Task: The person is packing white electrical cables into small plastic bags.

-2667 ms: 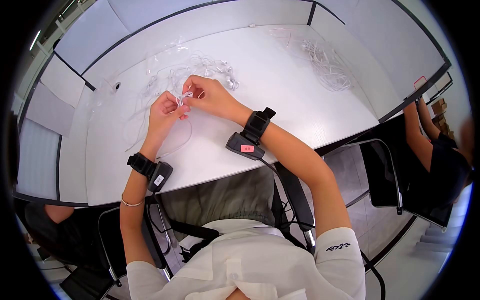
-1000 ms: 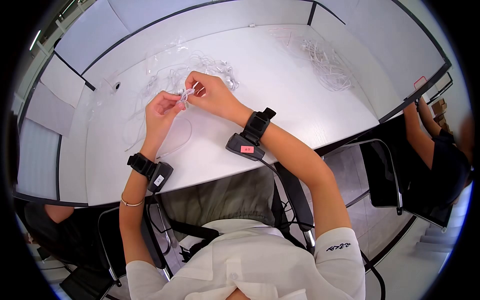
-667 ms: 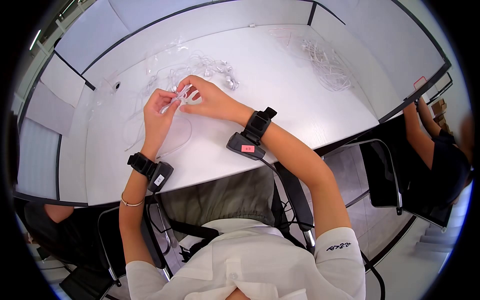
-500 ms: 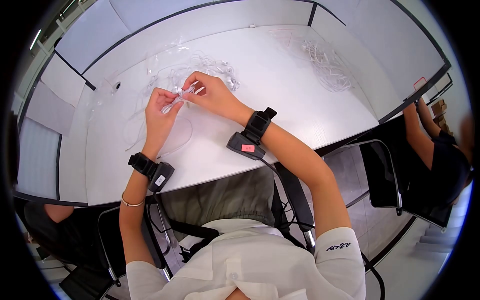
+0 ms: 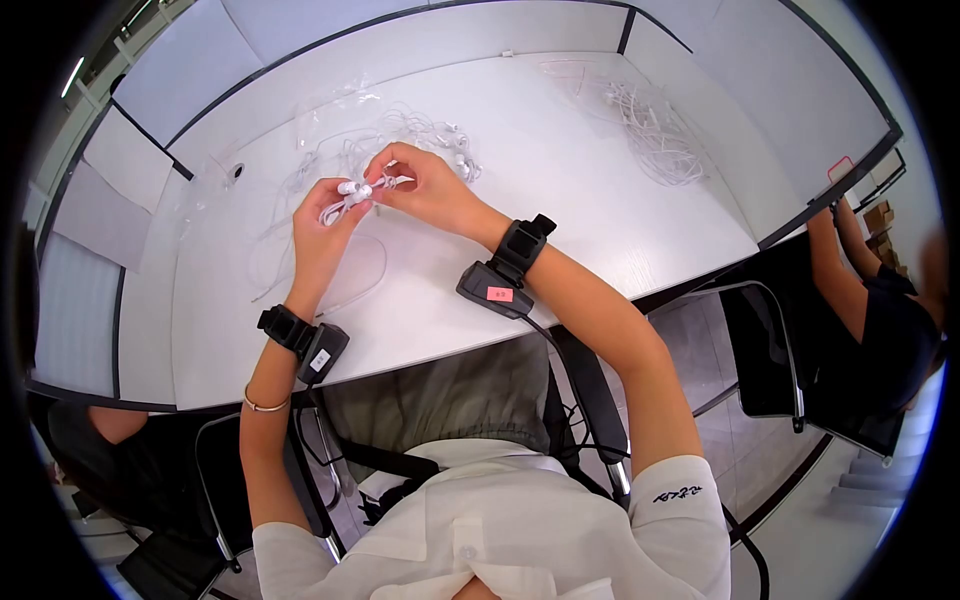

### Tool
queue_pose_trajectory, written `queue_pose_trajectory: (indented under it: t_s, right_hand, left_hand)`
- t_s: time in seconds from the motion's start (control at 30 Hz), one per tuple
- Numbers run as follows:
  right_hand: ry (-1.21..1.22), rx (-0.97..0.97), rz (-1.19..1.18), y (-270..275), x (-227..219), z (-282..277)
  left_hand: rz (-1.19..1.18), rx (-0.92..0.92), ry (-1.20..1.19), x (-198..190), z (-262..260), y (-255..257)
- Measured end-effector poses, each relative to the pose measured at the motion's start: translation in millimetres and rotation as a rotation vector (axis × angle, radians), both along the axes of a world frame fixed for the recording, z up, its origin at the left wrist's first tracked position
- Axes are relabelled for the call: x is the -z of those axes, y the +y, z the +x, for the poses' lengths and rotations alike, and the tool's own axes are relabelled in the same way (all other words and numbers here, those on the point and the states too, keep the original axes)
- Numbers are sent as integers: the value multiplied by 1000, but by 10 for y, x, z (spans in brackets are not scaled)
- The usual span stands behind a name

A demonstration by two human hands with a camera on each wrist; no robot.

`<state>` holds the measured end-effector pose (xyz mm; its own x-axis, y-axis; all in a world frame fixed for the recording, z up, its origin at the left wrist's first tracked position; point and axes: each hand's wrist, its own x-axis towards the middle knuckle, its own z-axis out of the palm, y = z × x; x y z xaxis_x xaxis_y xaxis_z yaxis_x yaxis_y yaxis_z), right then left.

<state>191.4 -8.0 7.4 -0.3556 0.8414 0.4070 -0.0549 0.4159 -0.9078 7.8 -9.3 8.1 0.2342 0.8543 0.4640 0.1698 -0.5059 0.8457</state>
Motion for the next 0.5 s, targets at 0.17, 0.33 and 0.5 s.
queue_pose_trajectory:
  t_s: [0.17, 0.33, 0.5]
  right_hand:
    - [-100, 127, 134, -75, -28, -58]
    - [-195, 86, 113, -73, -64, -36]
    - [-167, 78, 65, -49, -54, -13]
  left_hand:
    - [7, -68, 61, -49, -7, -51]
    - [106, -83, 86, -21, -2, -25]
    - [27, -42, 43, 15, -23, 2]
